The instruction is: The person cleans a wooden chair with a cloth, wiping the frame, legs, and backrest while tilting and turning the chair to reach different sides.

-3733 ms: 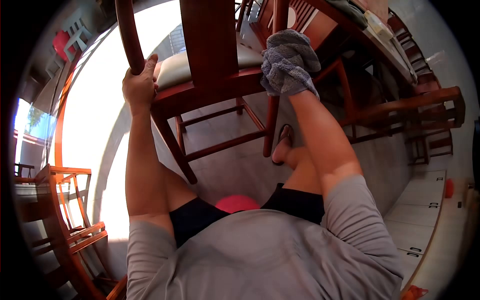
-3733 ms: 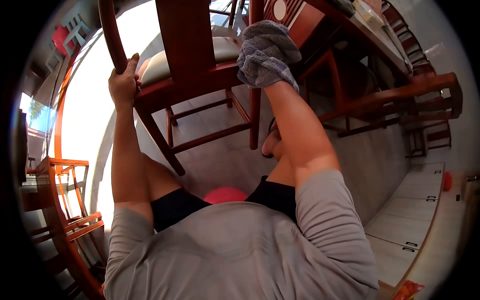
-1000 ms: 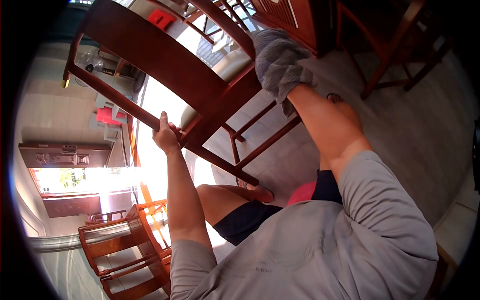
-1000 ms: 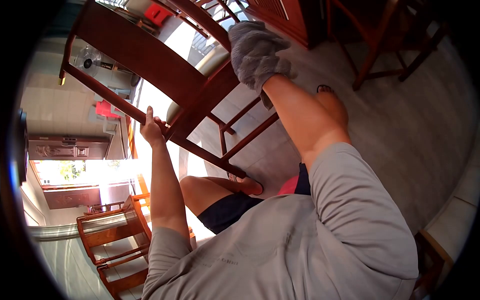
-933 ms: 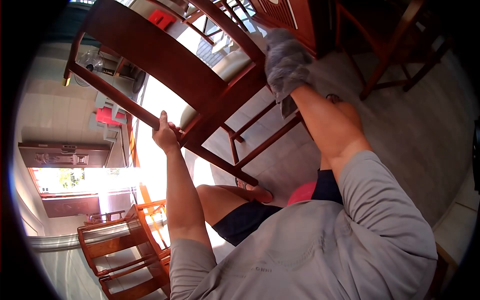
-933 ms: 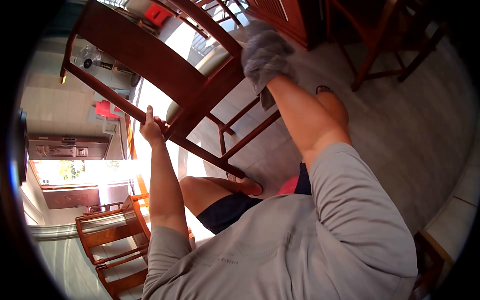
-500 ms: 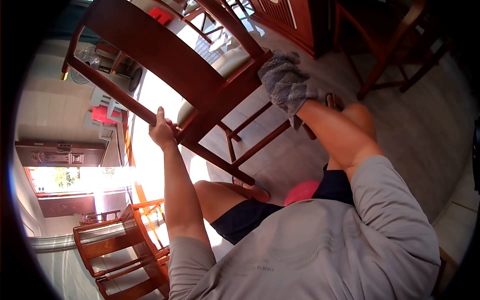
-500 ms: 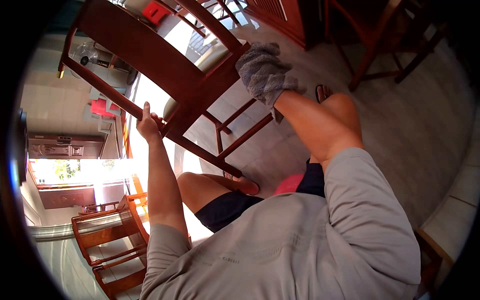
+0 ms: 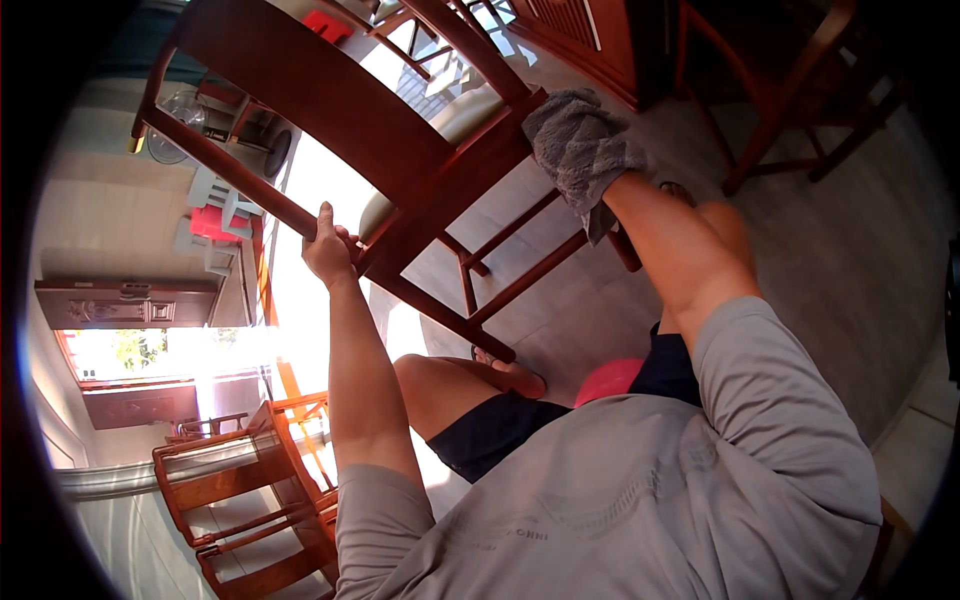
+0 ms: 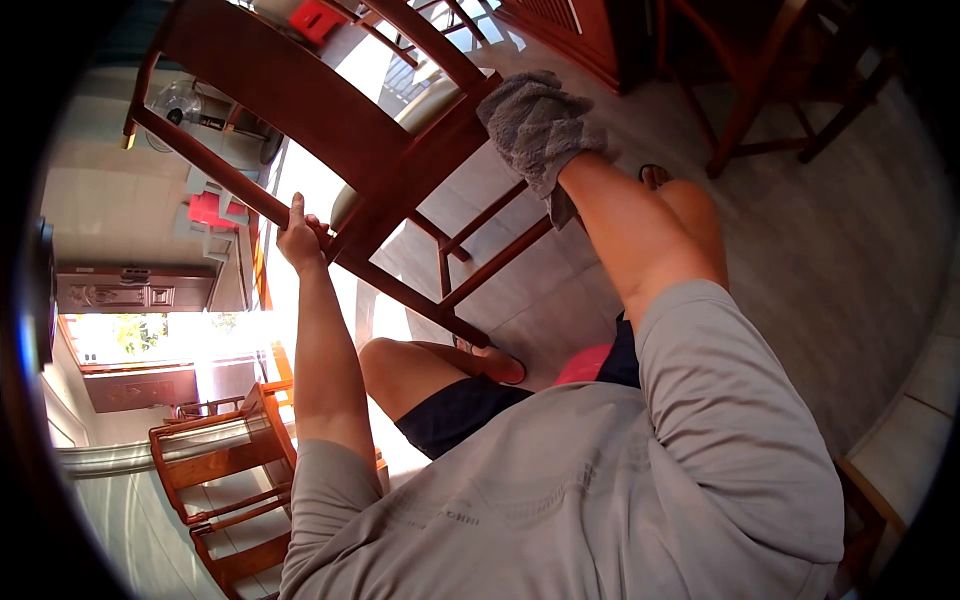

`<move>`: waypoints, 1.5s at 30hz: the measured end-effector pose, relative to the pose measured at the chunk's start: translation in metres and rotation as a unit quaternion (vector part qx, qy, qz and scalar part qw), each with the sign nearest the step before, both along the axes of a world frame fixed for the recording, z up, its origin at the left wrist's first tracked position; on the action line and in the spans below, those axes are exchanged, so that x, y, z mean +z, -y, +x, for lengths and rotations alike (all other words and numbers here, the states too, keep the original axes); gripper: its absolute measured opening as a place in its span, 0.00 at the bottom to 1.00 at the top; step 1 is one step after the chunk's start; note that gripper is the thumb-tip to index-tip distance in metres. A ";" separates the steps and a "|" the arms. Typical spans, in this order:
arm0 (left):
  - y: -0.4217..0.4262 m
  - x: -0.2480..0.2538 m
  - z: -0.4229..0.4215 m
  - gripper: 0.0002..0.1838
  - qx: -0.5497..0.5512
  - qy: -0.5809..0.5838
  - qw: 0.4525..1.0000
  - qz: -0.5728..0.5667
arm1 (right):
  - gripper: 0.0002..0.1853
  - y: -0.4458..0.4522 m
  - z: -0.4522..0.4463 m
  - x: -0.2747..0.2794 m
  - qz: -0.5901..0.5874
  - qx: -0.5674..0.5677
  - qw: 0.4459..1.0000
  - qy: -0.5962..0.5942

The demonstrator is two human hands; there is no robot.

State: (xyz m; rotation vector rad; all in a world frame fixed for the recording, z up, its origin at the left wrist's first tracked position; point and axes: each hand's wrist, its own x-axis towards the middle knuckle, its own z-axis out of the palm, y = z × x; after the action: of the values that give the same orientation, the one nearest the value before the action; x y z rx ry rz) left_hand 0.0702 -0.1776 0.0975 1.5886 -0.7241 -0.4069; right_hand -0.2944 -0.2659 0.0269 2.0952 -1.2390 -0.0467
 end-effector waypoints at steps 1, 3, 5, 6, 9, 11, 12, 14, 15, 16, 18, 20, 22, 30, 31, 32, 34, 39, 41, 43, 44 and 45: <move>0.001 -0.001 0.001 0.18 -0.001 -0.001 1.000 0.001 | 0.20 0.004 -0.002 -0.003 0.031 0.025 0.999 0.014; 0.004 -0.004 0.004 0.16 -0.009 0.005 1.000 -0.013 | 0.21 0.007 -0.004 -0.002 0.110 0.019 0.993 0.041; 0.003 -0.004 0.002 0.15 -0.009 0.001 1.000 -0.019 | 0.18 0.022 -0.005 -0.019 0.128 0.064 0.977 0.155; 0.002 -0.002 -0.002 0.15 -0.006 -0.003 1.000 -0.017 | 0.15 0.048 -0.002 -0.056 0.106 0.110 0.955 0.255; -0.001 0.003 -0.009 0.15 0.005 -0.008 1.000 -0.011 | 0.08 0.012 0.001 0.003 0.087 0.052 0.991 0.087; 0.000 0.002 -0.009 0.15 0.007 -0.005 1.000 -0.010 | 0.07 -0.006 0.002 0.021 -0.059 -0.077 0.991 -0.097; -0.001 0.002 -0.009 0.15 0.005 -0.003 1.000 -0.012 | 0.08 -0.004 0.006 0.005 -0.204 -0.149 0.957 -0.145; -0.001 0.001 -0.011 0.15 0.007 0.000 1.000 -0.013 | 0.09 -0.003 0.007 0.000 -0.326 -0.211 0.896 -0.214; -0.002 0.002 -0.012 0.15 0.010 0.002 1.000 -0.011 | 0.08 -0.002 0.008 -0.001 -0.308 -0.206 0.898 -0.239; -0.002 0.002 -0.013 0.15 0.012 0.005 1.000 -0.008 | 0.08 -0.004 0.009 0.001 -0.289 -0.200 0.898 -0.263; -0.003 0.002 -0.014 0.15 0.011 0.002 1.000 -0.010 | 0.08 -0.009 0.012 0.004 -0.249 -0.190 0.897 -0.310; -0.003 0.002 -0.013 0.15 0.010 0.001 1.000 -0.010 | 0.08 -0.009 0.012 0.002 -0.246 -0.204 0.886 -0.336; -0.002 0.001 -0.010 0.15 0.009 0.003 1.000 -0.010 | 0.08 -0.007 0.014 -0.003 -0.280 -0.242 0.865 -0.340; -0.003 0.002 -0.010 0.15 -0.006 -0.004 1.000 -0.012 | 0.14 -0.019 -0.018 0.026 0.032 0.037 0.999 -0.005; -0.003 0.001 -0.010 0.15 -0.007 -0.006 1.000 -0.011 | 0.15 -0.010 -0.022 0.009 0.032 0.052 0.997 0.047; -0.003 0.000 -0.009 0.15 -0.005 -0.003 1.000 -0.010 | 0.15 -0.002 -0.026 -0.008 0.032 0.069 0.992 0.099; -0.002 -0.001 -0.006 0.15 -0.003 0.002 1.000 -0.010 | 0.15 0.039 -0.014 -0.059 0.043 0.067 0.977 0.197; -0.001 -0.003 -0.005 0.15 -0.001 0.005 1.000 -0.011 | 0.12 0.024 -0.010 -0.014 0.121 -0.021 0.990 0.070; -0.002 -0.002 -0.007 0.15 -0.001 0.005 1.000 -0.009 | 0.11 0.012 -0.006 -0.005 0.053 -0.053 0.997 -0.003; -0.003 0.000 -0.009 0.15 -0.001 0.001 1.000 -0.009 | 0.11 0.005 0.000 -0.006 -0.078 -0.108 0.987 -0.094; -0.003 0.000 -0.008 0.15 -0.003 -0.001 1.000 -0.009 | 0.11 0.003 0.004 -0.011 -0.152 -0.140 0.969 -0.137; -0.002 0.000 -0.008 0.15 -0.005 -0.003 1.000 -0.010 | 0.10 0.002 0.007 -0.016 -0.218 -0.178 0.944 -0.175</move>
State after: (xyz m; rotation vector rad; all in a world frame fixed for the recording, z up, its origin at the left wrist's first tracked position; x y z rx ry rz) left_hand 0.0620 -0.1756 0.0975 1.5646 -0.7304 -0.4101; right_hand -0.2869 -0.2676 0.0113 1.3972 -1.2544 -0.2707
